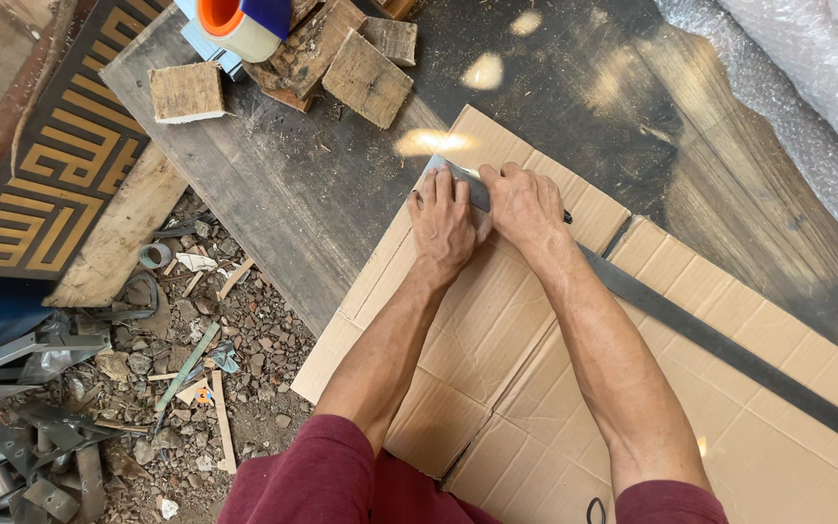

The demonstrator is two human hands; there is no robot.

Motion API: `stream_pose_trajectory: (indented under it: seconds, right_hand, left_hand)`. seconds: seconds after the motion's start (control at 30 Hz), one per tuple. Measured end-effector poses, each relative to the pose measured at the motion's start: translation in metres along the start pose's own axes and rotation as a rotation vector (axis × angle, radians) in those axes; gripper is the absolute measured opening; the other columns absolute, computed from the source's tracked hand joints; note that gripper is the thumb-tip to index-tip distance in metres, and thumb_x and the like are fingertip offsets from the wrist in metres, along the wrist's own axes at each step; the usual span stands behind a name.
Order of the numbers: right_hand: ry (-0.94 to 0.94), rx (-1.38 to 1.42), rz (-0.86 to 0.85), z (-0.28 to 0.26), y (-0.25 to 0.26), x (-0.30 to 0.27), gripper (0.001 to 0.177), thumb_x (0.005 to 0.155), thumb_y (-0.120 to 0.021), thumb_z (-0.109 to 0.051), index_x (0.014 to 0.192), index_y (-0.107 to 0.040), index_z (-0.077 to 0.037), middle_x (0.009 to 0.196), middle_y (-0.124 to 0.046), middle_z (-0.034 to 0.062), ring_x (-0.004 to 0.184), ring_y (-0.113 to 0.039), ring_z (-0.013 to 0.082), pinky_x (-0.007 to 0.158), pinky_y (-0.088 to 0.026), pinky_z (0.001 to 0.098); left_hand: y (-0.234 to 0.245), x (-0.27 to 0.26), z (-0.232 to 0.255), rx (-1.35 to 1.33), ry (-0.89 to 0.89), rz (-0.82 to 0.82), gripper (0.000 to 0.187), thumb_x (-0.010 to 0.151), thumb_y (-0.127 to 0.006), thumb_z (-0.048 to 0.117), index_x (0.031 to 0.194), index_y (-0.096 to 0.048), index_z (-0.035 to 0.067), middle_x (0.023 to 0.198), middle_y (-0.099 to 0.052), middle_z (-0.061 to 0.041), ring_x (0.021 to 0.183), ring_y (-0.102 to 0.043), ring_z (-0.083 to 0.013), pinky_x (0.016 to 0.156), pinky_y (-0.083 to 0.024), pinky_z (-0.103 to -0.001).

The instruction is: The person uses a metal ruler and a utility knife to cut a large piece of cardboard on a workbench. They repeatedly align the ruler and score the cardboard along straight lines to create straight cuts.

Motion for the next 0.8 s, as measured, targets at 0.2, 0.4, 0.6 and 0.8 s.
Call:
stream_pose_trajectory:
  seconds: [0.2, 0.4, 0.6, 0.8]
  right_hand:
    - [-0.002, -0.021, -0.008, 0.004, 0.013, -0.015, 0.021, 0.094, -0.048, -0.017, 0.104, -0.065, -0.022, 0.086, -0.065, 0.0076, 0.082, -0.076, 0.032, 0.07, -0.06, 0.0441]
    - [-0.029, -0.027, -0.03, 0.02, 0.021, -0.039, 0.018, 0.095, -0.049, -0.018, 0.103, -0.065, -0.021, 0.087, -0.066, 0.0091, 0.085, -0.076, 0.0332, 0.071, -0.06, 0.0458]
    - [-0.046, -0.05, -0.02, 0.056, 0.015, -0.075, 0.02, 0.098, -0.048, -0.018, 0.104, -0.066, -0.023, 0.085, -0.065, 0.0082, 0.081, -0.076, 0.0324, 0.067, -0.059, 0.0433]
    - [-0.049, -0.115, -0.016, 0.088, 0.011, -0.113, 0.023, 0.098, -0.046, -0.021, 0.107, -0.066, -0.027, 0.085, -0.065, 0.0057, 0.082, -0.076, 0.0303, 0.069, -0.059, 0.0433]
  left_hand:
    - [0.012, -0.004, 0.005, -0.064, 0.06, -0.035, 0.064, 0.091, -0.059, 0.065, 0.126, -0.057, 0.012, 0.147, -0.045, -0.021, 0.144, -0.041, -0.0364, 0.105, -0.036, -0.059]
    - [0.008, -0.006, 0.006, -0.093, 0.088, 0.046, 0.069, 0.089, -0.06, 0.07, 0.126, -0.057, 0.012, 0.148, -0.045, -0.02, 0.145, -0.041, -0.0359, 0.108, -0.032, -0.06]
    - [0.007, -0.008, 0.008, -0.138, 0.11, 0.017, 0.061, 0.092, -0.051, 0.074, 0.117, -0.057, 0.018, 0.151, -0.043, -0.02, 0.147, -0.039, -0.0375, 0.109, -0.03, -0.063]
    - [0.003, -0.01, 0.01, -0.096, 0.126, 0.028, 0.061, 0.092, -0.049, 0.077, 0.113, -0.056, 0.02, 0.151, -0.042, -0.018, 0.148, -0.038, -0.0368, 0.109, -0.031, -0.065]
Point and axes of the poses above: each hand's wrist, its own x-axis towards the middle knuckle, its own y-axis out of the back of the hand, z = x × y, the point moved 8 cm from there along x, towards the middle knuckle
